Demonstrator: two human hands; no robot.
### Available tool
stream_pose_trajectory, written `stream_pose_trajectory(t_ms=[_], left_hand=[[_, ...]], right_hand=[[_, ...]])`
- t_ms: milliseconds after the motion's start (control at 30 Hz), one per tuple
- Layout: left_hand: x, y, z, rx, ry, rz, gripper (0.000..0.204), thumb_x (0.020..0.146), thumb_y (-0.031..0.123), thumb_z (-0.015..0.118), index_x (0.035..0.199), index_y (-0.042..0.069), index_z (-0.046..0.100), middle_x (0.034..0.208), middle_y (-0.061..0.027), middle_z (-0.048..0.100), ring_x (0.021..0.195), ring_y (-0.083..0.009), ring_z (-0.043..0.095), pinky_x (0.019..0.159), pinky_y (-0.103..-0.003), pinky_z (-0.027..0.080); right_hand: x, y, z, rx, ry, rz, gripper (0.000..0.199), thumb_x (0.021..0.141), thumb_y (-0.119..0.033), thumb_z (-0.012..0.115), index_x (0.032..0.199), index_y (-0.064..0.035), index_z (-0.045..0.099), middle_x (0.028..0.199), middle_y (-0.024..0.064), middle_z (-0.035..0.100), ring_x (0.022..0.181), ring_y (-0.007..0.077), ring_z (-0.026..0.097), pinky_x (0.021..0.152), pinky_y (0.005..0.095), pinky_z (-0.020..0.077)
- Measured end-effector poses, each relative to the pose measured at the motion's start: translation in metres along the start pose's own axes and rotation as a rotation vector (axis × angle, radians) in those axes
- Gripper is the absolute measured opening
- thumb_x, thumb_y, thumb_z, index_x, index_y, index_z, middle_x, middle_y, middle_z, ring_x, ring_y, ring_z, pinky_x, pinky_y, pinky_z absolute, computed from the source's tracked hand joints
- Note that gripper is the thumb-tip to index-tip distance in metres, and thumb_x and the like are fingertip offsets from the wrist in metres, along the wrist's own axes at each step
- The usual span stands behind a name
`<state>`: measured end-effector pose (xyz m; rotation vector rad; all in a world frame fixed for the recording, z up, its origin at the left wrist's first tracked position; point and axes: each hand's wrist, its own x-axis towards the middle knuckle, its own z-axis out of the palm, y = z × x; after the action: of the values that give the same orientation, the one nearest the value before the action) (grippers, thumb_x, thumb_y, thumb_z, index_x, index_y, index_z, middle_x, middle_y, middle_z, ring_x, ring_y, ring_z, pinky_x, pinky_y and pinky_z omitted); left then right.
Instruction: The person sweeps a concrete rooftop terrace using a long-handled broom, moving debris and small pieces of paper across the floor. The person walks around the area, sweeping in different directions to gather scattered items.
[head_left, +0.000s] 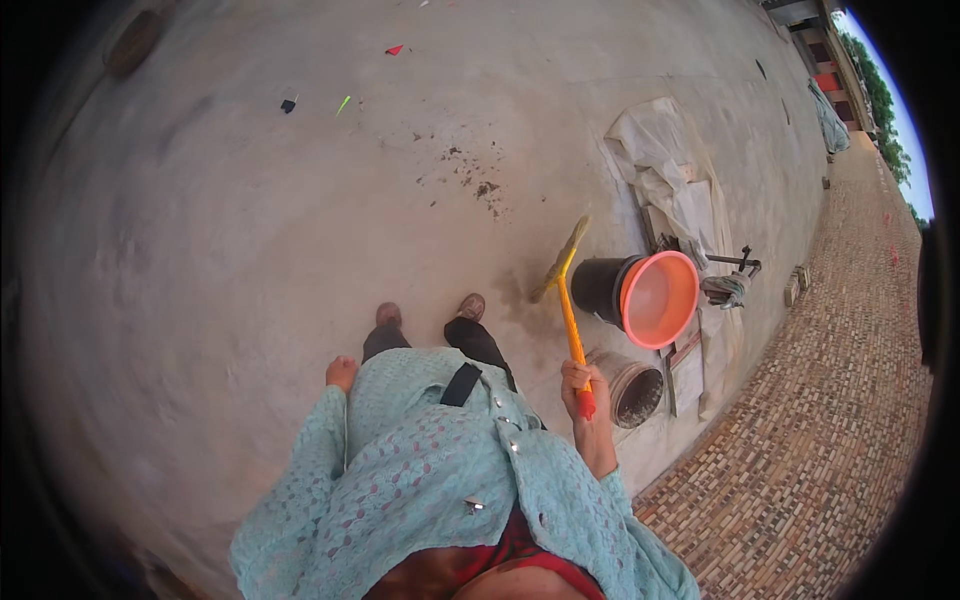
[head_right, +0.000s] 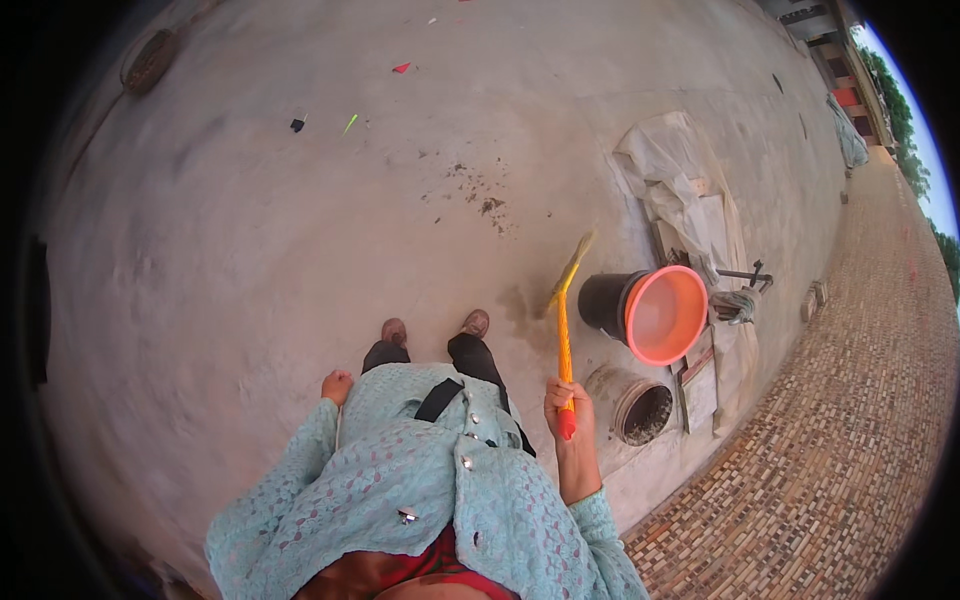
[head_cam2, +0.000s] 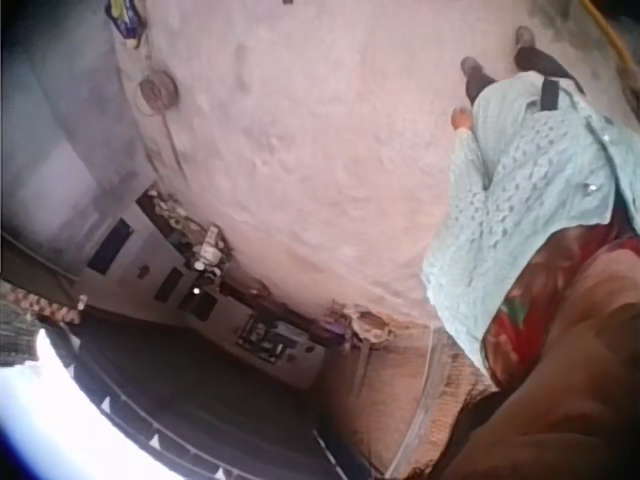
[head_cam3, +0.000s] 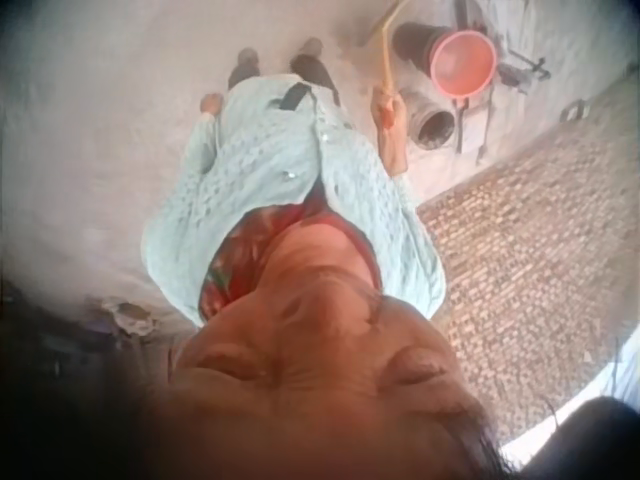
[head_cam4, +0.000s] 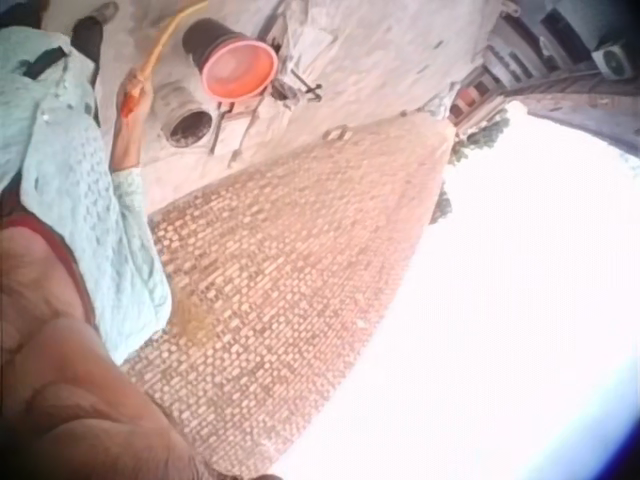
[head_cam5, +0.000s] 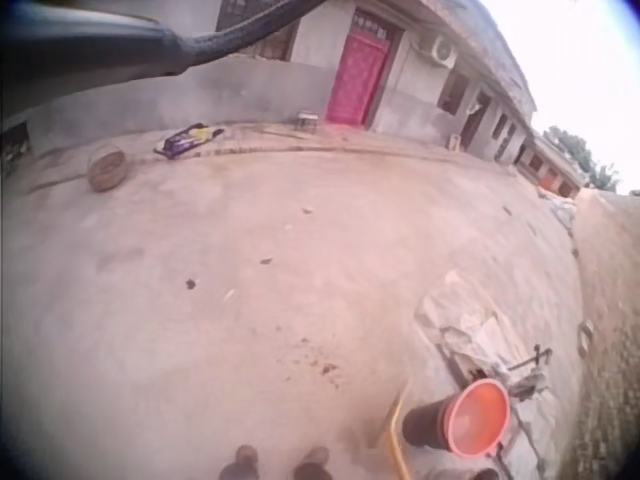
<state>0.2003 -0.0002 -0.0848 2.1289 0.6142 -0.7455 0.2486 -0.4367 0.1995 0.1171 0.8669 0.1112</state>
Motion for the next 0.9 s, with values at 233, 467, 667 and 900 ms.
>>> stream_pose_trajectory(t_ms=[233, 467, 667, 900], left_hand=[[0.004, 0.076, -0.008, -0.46, 0.084, -0.112, 0.024, 0.073, 0.016, 0.053, 0.091, 0.001, 0.057, 0.074, -0.0081, 0.059, 0.067, -0.0146, 0.056, 0.063, -0.028, 0.045], [-0.048, 0.069, 0.01, -0.264, 0.237, -0.176, 0.025, 0.072, 0.021, 0.056, 0.088, 0.003, 0.059, 0.079, -0.0095, 0.061, 0.073, -0.0184, 0.058, 0.069, -0.03, 0.045], [-0.054, 0.103, 0.03, -0.179, 0.175, -0.195, 0.025, 0.071, 0.023, 0.057, 0.087, 0.004, 0.06, 0.076, -0.0091, 0.061, 0.072, -0.0183, 0.058, 0.068, -0.03, 0.045], [-0.017, 0.098, 0.038, -0.349, 0.246, -0.216, 0.024, 0.07, 0.024, 0.058, 0.084, 0.004, 0.06, 0.076, -0.0115, 0.061, 0.073, -0.0203, 0.058, 0.069, -0.031, 0.045]], right_hand=[[0.124, -0.06, 0.012, 0.185, 0.024, 0.131, 0.009, 0.068, 0.006, 0.04, 0.076, 0.0049, 0.037, 0.063, 0.0067, 0.04, 0.046, 0.0114, 0.041, 0.044, 0.0208, 0.0418], [0.206, -0.082, 0.107, 0.346, -0.139, 0.333, 0.01, 0.07, 0.006, 0.039, 0.079, 0.0041, 0.035, 0.064, 0.0071, 0.038, 0.047, 0.0109, 0.042, 0.043, 0.021, 0.0423], [0.226, -0.129, 0.15, 0.467, -0.372, 0.353, 0.01, 0.073, 0.006, 0.037, 0.082, 0.0046, 0.033, 0.069, 0.0079, 0.037, 0.046, 0.0098, 0.043, 0.04, 0.021, 0.0415], [0.108, -0.117, 0.157, 0.202, -0.357, 0.106, 0.01, 0.073, 0.007, 0.039, 0.081, 0.0034, 0.033, 0.07, 0.007, 0.037, 0.047, 0.0078, 0.042, 0.04, 0.0194, 0.0402]])
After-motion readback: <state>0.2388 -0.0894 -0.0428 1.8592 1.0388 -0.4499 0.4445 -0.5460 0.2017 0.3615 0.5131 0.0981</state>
